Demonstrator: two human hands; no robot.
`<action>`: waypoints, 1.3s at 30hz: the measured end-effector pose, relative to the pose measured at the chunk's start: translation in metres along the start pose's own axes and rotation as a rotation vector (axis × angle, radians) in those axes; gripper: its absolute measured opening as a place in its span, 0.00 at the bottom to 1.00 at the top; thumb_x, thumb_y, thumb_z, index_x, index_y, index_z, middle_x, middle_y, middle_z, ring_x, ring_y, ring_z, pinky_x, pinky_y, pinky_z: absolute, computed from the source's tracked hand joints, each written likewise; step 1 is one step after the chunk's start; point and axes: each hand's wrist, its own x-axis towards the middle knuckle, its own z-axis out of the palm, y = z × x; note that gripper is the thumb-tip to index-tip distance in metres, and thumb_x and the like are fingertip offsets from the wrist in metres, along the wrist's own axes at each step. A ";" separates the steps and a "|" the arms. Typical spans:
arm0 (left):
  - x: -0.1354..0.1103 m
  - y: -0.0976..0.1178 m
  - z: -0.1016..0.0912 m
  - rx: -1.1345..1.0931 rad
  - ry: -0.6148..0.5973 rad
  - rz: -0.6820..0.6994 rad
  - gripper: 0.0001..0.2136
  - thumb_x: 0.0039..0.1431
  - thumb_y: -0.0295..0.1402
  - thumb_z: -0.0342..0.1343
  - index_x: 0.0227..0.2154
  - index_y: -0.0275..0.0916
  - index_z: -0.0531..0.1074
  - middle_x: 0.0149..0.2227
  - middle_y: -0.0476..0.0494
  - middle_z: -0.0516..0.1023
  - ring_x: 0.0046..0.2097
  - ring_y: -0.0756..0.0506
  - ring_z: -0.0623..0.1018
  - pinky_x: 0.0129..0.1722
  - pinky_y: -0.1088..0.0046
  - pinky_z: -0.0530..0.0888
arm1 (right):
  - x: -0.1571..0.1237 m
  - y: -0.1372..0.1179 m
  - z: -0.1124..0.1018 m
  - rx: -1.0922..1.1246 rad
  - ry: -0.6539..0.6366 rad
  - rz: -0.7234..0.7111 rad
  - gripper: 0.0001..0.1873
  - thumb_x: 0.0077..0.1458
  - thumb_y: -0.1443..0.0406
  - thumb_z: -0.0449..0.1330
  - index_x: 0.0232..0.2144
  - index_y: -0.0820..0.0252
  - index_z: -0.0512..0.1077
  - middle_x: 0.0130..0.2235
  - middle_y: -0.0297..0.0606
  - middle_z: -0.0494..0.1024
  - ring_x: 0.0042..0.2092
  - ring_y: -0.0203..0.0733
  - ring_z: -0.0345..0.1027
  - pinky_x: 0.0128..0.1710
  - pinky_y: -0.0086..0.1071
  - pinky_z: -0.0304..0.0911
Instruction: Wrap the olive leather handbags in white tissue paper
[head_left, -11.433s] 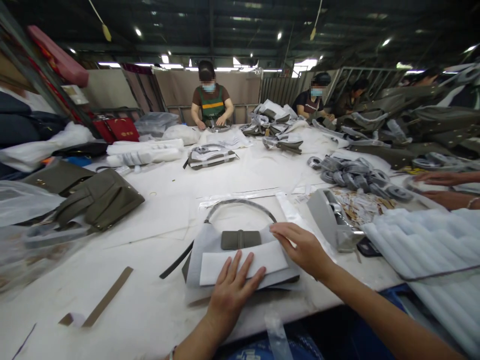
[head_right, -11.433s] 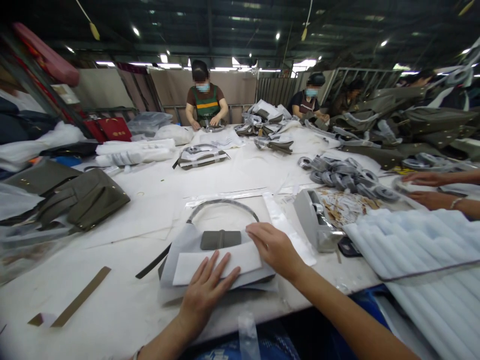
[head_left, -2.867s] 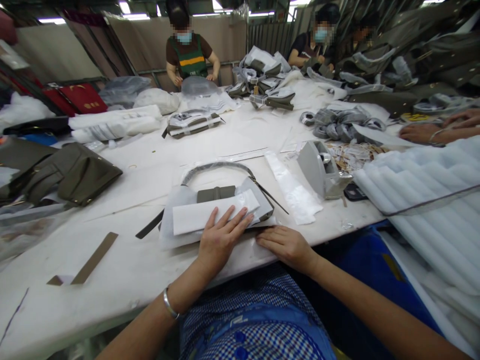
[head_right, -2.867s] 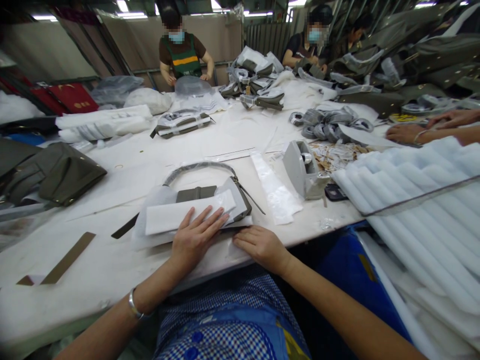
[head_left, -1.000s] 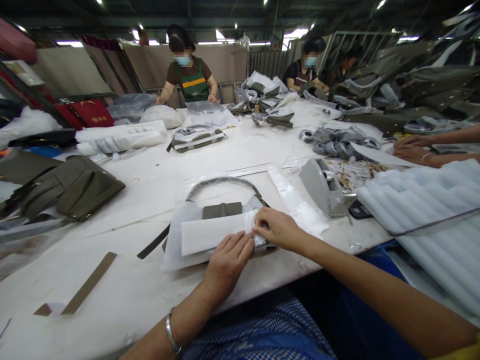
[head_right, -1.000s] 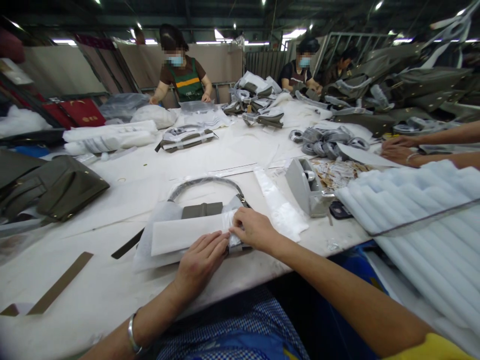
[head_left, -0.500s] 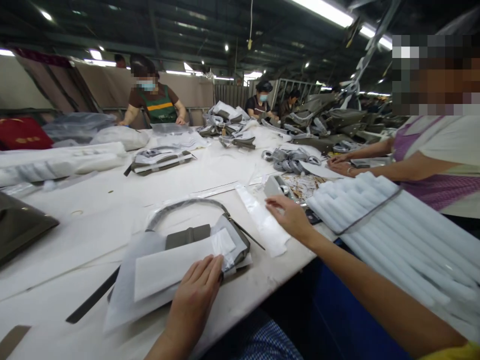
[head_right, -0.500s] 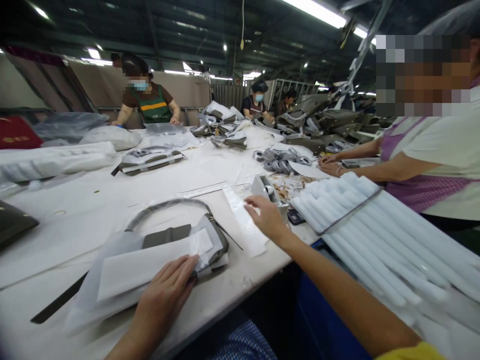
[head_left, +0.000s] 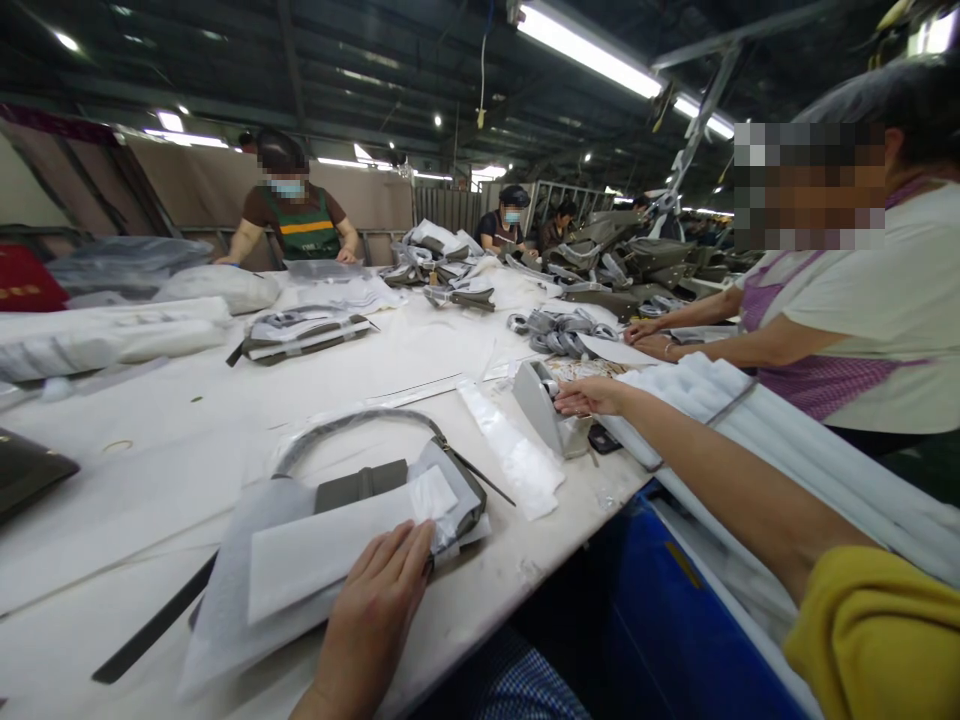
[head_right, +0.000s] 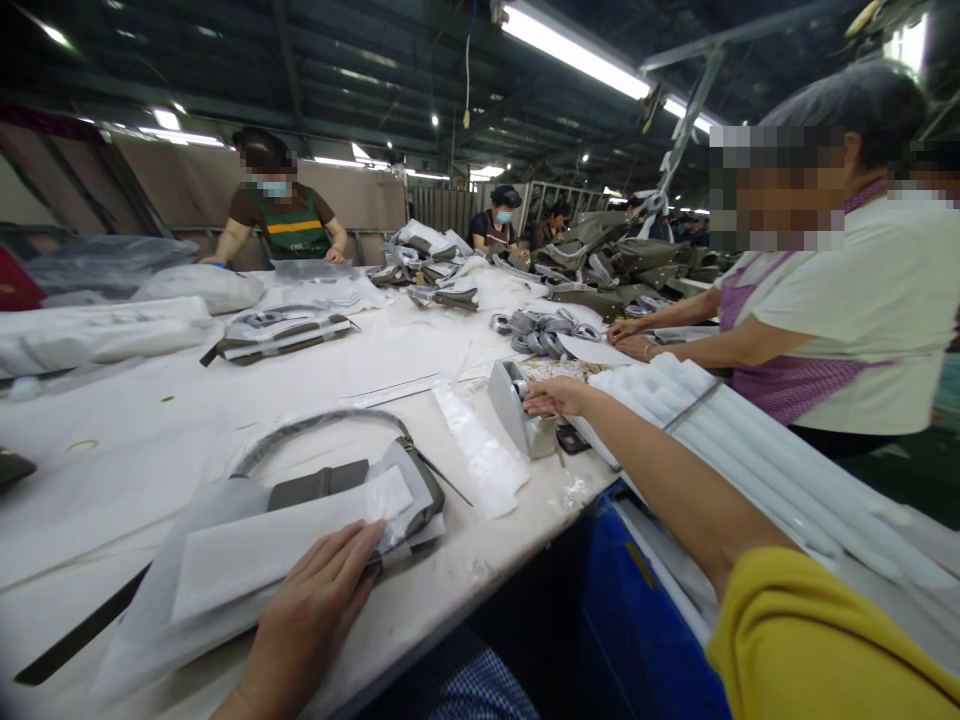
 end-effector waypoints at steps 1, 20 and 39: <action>0.000 0.000 0.000 -0.001 0.005 -0.004 0.16 0.69 0.29 0.43 0.55 0.34 0.69 0.50 0.40 0.80 0.51 0.40 0.78 0.50 0.62 0.75 | -0.001 -0.002 -0.002 0.035 -0.005 -0.004 0.12 0.60 0.63 0.64 0.29 0.68 0.72 0.27 0.42 0.79 0.28 0.37 0.75 0.31 0.29 0.74; -0.006 -0.005 0.002 0.067 -0.027 0.040 0.18 0.68 0.29 0.44 0.59 0.36 0.67 0.53 0.42 0.78 0.53 0.41 0.77 0.52 0.62 0.75 | -0.111 0.106 0.002 0.151 0.306 -0.269 0.23 0.43 0.49 0.71 0.32 0.63 0.78 0.35 0.45 0.81 0.34 0.40 0.75 0.32 0.29 0.74; -0.007 -0.011 0.006 0.027 0.019 0.069 0.20 0.68 0.35 0.44 0.59 0.36 0.67 0.51 0.40 0.79 0.50 0.39 0.79 0.50 0.61 0.75 | -0.114 0.135 -0.021 -0.345 0.145 -0.392 0.12 0.48 0.57 0.62 0.28 0.61 0.77 0.24 0.34 0.78 0.27 0.40 0.72 0.29 0.31 0.66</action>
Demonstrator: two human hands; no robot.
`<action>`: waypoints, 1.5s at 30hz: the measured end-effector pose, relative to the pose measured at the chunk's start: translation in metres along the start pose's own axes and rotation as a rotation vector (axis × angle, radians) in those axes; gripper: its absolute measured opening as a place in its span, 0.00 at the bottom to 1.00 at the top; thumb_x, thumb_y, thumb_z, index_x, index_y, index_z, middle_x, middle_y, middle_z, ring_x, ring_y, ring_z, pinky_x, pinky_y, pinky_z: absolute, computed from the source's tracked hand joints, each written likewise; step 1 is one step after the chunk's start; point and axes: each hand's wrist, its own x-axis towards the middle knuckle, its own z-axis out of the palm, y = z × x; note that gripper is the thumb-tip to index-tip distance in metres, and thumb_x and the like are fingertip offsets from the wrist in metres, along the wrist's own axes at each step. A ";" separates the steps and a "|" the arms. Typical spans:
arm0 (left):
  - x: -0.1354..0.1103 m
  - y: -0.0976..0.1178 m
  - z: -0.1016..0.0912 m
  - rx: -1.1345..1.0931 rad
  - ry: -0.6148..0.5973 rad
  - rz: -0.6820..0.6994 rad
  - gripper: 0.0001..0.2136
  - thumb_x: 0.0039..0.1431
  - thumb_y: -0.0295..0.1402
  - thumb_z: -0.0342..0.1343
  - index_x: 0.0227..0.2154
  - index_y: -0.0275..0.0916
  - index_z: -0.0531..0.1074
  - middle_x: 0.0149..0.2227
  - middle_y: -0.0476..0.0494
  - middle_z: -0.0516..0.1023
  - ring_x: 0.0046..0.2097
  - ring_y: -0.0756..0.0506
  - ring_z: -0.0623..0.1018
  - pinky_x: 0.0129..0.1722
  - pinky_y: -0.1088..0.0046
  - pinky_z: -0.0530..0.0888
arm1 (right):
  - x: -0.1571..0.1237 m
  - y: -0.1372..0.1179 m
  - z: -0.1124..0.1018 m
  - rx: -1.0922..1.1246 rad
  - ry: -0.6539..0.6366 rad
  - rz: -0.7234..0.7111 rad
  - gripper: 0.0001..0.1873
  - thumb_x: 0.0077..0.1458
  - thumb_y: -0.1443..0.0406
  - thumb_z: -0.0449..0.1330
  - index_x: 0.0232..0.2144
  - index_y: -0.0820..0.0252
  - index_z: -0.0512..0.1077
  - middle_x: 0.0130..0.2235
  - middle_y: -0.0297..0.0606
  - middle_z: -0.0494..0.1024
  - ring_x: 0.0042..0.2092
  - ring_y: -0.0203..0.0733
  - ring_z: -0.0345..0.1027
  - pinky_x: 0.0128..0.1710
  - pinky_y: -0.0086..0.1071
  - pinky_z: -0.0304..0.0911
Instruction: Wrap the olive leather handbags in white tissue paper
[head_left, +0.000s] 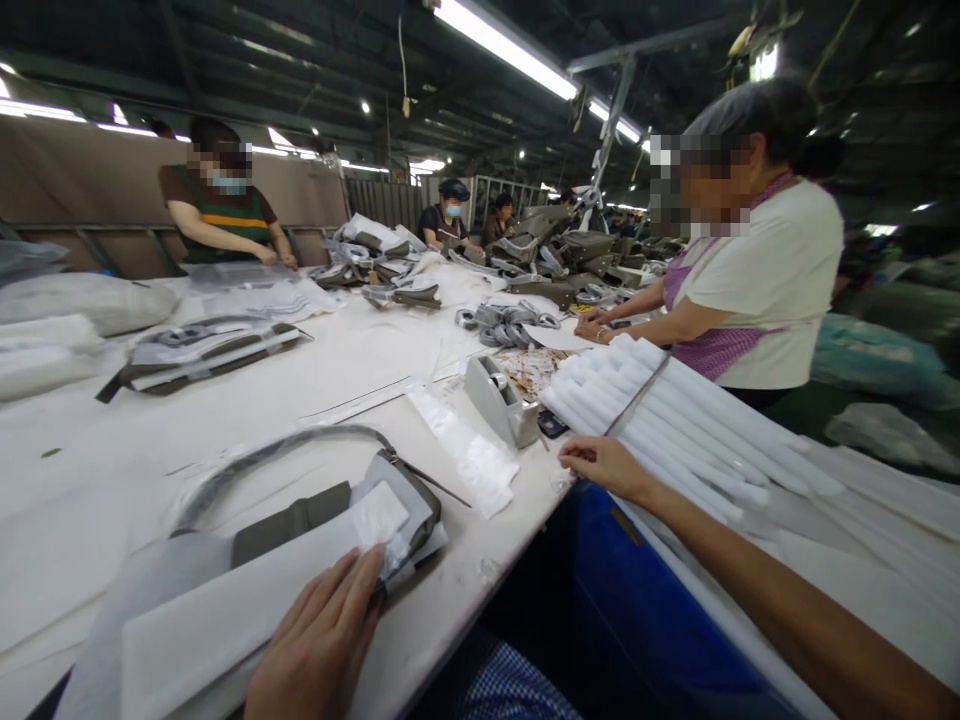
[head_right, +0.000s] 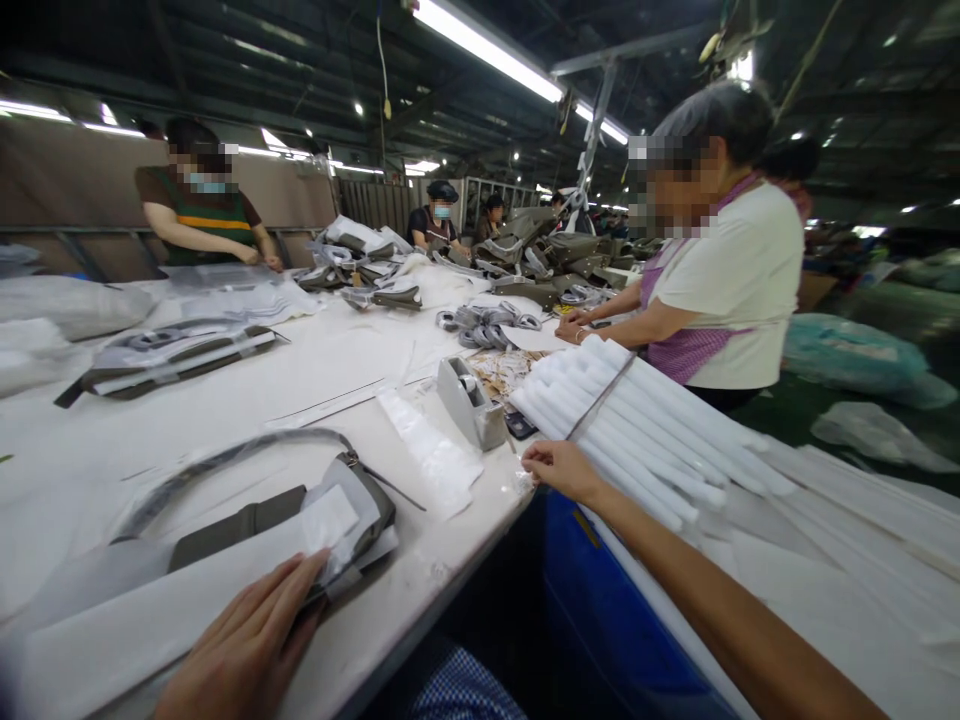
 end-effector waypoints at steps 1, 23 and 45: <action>0.000 0.000 0.000 -0.006 -0.008 -0.001 0.20 0.68 0.35 0.44 0.59 0.37 0.66 0.51 0.40 0.79 0.50 0.39 0.79 0.50 0.61 0.75 | -0.001 -0.007 -0.002 -0.011 -0.003 -0.018 0.12 0.49 0.57 0.62 0.30 0.60 0.77 0.27 0.34 0.79 0.29 0.40 0.73 0.31 0.31 0.66; 0.025 0.016 -0.035 -0.336 -0.277 -0.381 0.34 0.51 0.25 0.56 0.64 0.37 0.59 0.52 0.39 0.78 0.55 0.39 0.75 0.55 0.60 0.74 | 0.004 -0.184 0.136 -0.885 -0.540 -1.169 0.11 0.58 0.56 0.63 0.35 0.58 0.75 0.33 0.39 0.78 0.34 0.43 0.70 0.30 0.32 0.53; 0.016 0.024 -0.009 -0.235 -0.004 -0.384 0.21 0.60 0.38 0.62 0.54 0.36 0.68 0.45 0.40 0.81 0.49 0.41 0.79 0.49 0.64 0.75 | -0.012 -0.227 0.159 -1.285 -0.710 -1.053 0.08 0.63 0.71 0.54 0.39 0.62 0.74 0.36 0.44 0.80 0.37 0.45 0.75 0.30 0.33 0.61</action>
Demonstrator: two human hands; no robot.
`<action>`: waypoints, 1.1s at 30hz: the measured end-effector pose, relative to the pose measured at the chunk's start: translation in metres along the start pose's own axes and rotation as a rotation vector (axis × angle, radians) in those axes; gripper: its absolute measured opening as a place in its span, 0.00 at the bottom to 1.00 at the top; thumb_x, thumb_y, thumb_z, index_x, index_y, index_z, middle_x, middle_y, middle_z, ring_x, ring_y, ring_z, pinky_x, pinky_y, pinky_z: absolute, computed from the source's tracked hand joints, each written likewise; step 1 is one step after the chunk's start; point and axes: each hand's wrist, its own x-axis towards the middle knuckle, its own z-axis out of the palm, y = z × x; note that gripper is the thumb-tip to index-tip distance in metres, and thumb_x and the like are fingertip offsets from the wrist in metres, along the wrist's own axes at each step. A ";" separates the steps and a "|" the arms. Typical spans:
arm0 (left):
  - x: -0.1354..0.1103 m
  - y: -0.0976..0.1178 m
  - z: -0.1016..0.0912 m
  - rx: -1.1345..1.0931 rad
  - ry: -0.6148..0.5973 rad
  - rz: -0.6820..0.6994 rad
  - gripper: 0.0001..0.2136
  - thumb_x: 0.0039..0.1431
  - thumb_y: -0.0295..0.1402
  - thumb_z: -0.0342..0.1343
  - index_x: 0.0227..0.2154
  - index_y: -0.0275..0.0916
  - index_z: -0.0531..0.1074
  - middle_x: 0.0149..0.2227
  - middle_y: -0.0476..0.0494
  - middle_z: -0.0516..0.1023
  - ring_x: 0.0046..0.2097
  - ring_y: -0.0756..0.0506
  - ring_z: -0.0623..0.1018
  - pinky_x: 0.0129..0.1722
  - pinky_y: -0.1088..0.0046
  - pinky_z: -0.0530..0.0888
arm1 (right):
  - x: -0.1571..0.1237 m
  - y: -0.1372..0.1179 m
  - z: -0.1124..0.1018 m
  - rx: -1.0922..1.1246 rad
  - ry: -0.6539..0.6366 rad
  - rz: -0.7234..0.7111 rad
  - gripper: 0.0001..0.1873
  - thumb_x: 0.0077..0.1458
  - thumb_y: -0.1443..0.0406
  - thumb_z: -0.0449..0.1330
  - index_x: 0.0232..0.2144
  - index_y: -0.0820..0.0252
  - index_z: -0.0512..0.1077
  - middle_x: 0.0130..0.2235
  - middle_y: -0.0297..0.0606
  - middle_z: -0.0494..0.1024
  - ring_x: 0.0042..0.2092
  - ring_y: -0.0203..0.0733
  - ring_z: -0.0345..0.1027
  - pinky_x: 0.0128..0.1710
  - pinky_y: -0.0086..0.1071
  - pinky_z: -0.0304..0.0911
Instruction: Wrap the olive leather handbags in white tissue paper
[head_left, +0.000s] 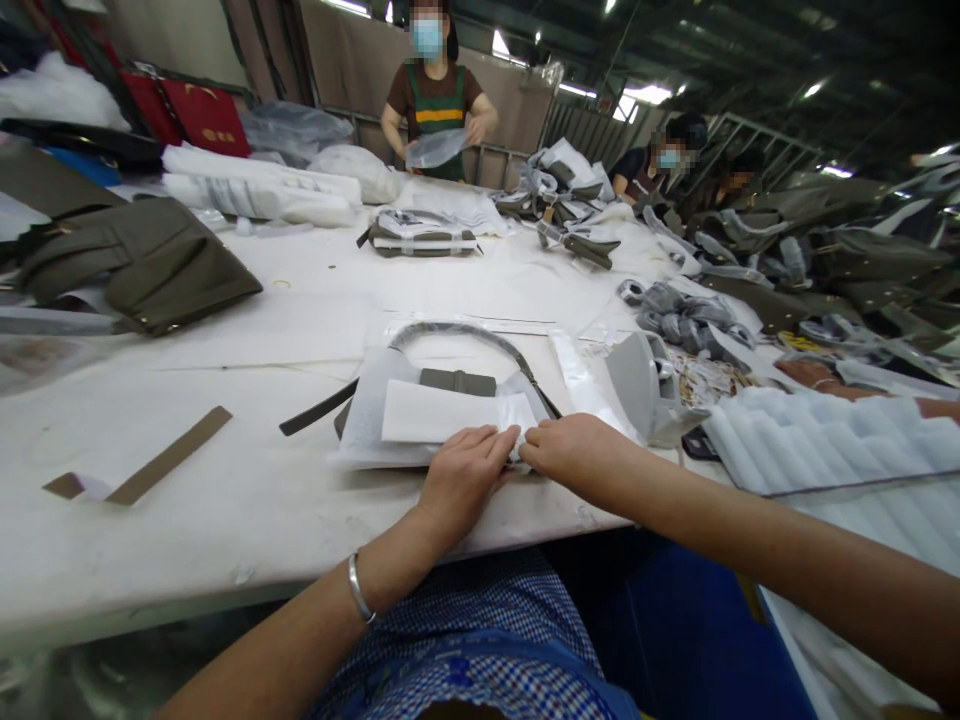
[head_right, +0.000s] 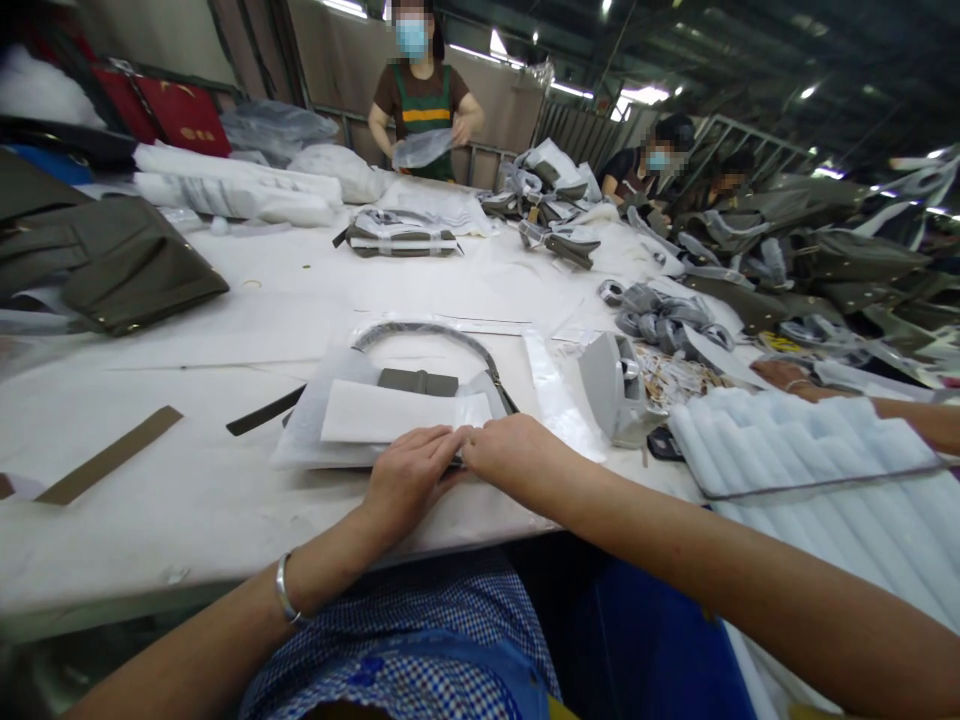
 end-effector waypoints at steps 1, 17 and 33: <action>-0.001 0.000 0.000 -0.003 0.006 0.003 0.21 0.60 0.38 0.62 0.54 0.36 0.68 0.45 0.40 0.81 0.49 0.41 0.79 0.49 0.64 0.75 | 0.001 -0.002 -0.007 0.003 -0.037 0.022 0.08 0.64 0.70 0.54 0.38 0.62 0.75 0.35 0.44 0.80 0.37 0.44 0.76 0.30 0.32 0.61; -0.001 0.002 0.000 -0.086 -0.022 -0.085 0.24 0.52 0.34 0.69 0.50 0.37 0.68 0.45 0.41 0.80 0.49 0.40 0.78 0.50 0.64 0.74 | 0.047 0.022 -0.060 -0.014 -0.418 -0.088 0.09 0.59 0.69 0.62 0.42 0.60 0.79 0.40 0.44 0.83 0.41 0.44 0.76 0.30 0.30 0.56; -0.001 0.001 0.004 -0.029 0.046 -0.054 0.23 0.55 0.36 0.66 0.51 0.34 0.68 0.44 0.37 0.81 0.47 0.40 0.79 0.49 0.62 0.76 | 0.043 0.062 -0.014 0.025 -0.096 -0.377 0.08 0.60 0.63 0.63 0.42 0.53 0.78 0.36 0.37 0.82 0.36 0.39 0.73 0.30 0.30 0.51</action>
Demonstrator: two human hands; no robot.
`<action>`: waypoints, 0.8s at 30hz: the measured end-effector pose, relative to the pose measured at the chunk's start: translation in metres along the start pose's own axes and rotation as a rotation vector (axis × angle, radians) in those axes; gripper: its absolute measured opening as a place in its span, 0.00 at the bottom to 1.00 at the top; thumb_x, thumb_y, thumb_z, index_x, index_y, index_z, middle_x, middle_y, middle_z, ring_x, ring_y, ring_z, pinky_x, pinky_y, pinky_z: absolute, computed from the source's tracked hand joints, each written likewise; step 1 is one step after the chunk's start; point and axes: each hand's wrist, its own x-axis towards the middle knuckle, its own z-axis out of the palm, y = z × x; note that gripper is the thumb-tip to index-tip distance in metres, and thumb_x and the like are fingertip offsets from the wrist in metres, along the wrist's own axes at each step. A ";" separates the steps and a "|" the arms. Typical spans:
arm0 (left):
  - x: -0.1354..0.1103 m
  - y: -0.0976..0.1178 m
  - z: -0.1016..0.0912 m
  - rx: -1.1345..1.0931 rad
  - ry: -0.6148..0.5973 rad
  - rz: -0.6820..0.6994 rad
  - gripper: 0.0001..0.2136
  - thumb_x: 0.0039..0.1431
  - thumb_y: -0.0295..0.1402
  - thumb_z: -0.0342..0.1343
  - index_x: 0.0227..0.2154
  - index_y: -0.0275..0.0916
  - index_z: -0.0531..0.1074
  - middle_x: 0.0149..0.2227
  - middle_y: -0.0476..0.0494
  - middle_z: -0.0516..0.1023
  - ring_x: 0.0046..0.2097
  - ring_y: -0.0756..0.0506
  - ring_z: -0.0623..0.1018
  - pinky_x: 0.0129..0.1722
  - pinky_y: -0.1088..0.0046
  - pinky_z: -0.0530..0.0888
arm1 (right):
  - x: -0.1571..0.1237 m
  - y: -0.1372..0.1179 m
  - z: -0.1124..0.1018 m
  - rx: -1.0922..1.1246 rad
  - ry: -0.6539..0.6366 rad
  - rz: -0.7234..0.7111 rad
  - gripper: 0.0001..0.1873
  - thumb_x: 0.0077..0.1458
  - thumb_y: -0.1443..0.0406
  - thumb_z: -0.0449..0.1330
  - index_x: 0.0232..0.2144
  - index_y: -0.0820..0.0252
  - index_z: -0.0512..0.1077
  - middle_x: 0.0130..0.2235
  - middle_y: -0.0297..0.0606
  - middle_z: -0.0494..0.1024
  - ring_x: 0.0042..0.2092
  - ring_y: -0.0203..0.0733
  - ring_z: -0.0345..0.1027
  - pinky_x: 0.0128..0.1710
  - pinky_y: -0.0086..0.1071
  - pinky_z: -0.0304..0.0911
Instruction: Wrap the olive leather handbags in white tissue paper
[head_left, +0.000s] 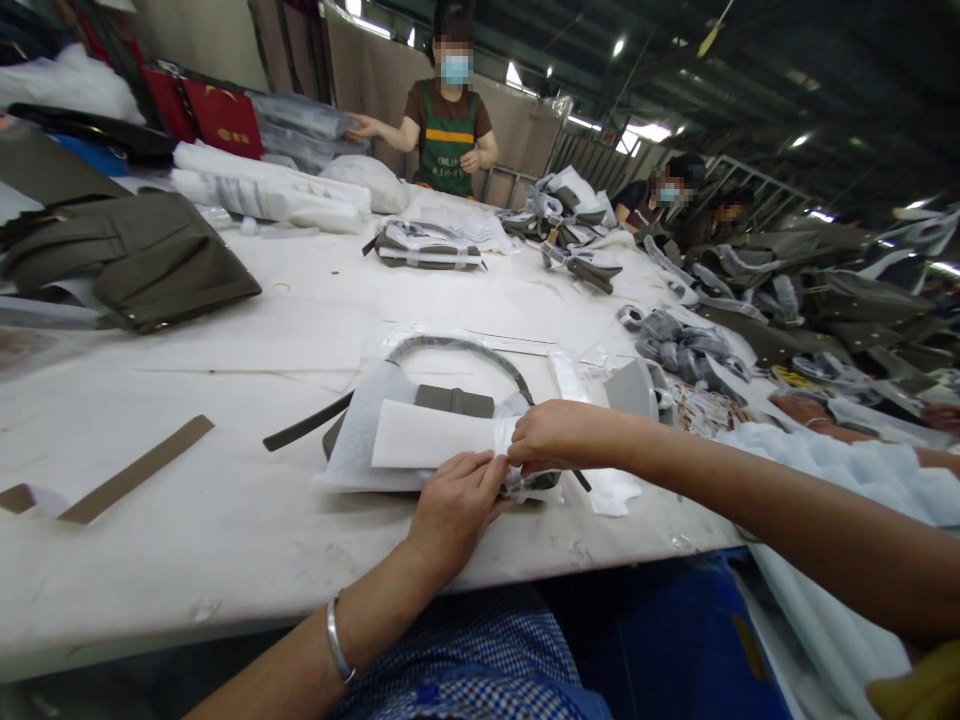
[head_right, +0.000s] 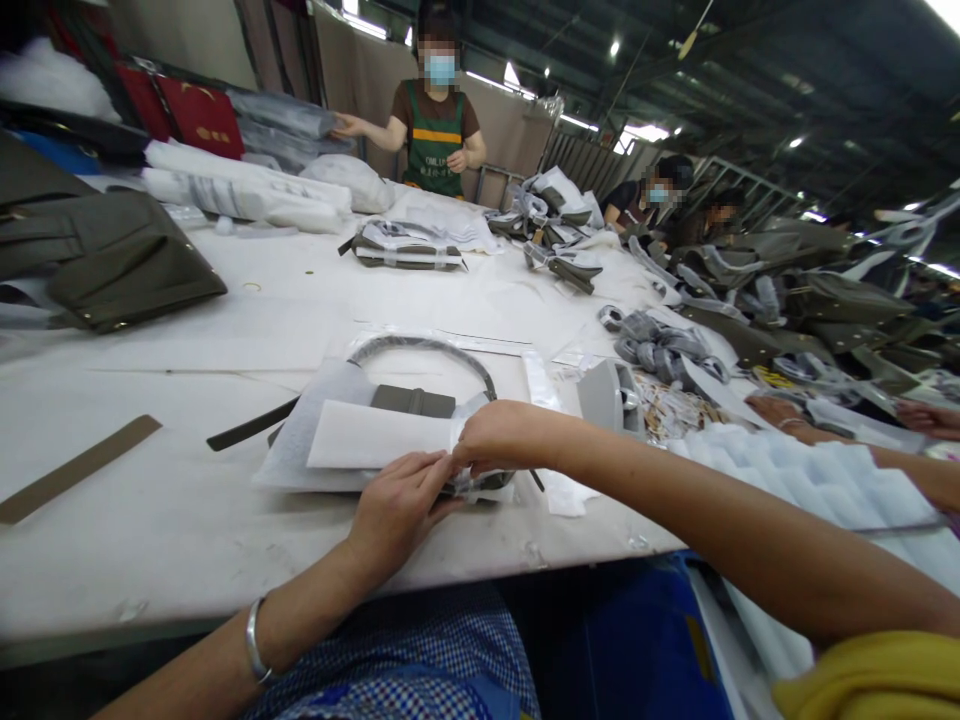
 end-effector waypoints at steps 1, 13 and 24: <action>0.000 0.000 0.000 0.005 -0.003 0.000 0.23 0.54 0.36 0.67 0.50 0.34 0.69 0.44 0.37 0.81 0.47 0.39 0.79 0.49 0.62 0.76 | -0.001 0.001 -0.001 0.012 0.001 0.004 0.08 0.59 0.63 0.64 0.41 0.53 0.79 0.37 0.36 0.82 0.36 0.38 0.73 0.29 0.30 0.50; 0.001 0.002 -0.001 0.008 0.018 0.022 0.18 0.58 0.34 0.64 0.49 0.34 0.70 0.44 0.38 0.82 0.47 0.40 0.80 0.50 0.62 0.77 | 0.019 -0.002 -0.025 -0.038 -0.154 0.083 0.07 0.60 0.61 0.62 0.38 0.53 0.80 0.33 0.36 0.82 0.32 0.37 0.72 0.26 0.30 0.46; -0.002 0.002 0.002 0.038 -0.014 0.013 0.16 0.63 0.35 0.59 0.51 0.35 0.70 0.46 0.39 0.81 0.49 0.41 0.79 0.52 0.61 0.76 | 0.040 0.041 0.012 0.257 0.000 0.044 0.11 0.53 0.55 0.66 0.31 0.56 0.77 0.29 0.32 0.79 0.30 0.36 0.66 0.27 0.28 0.46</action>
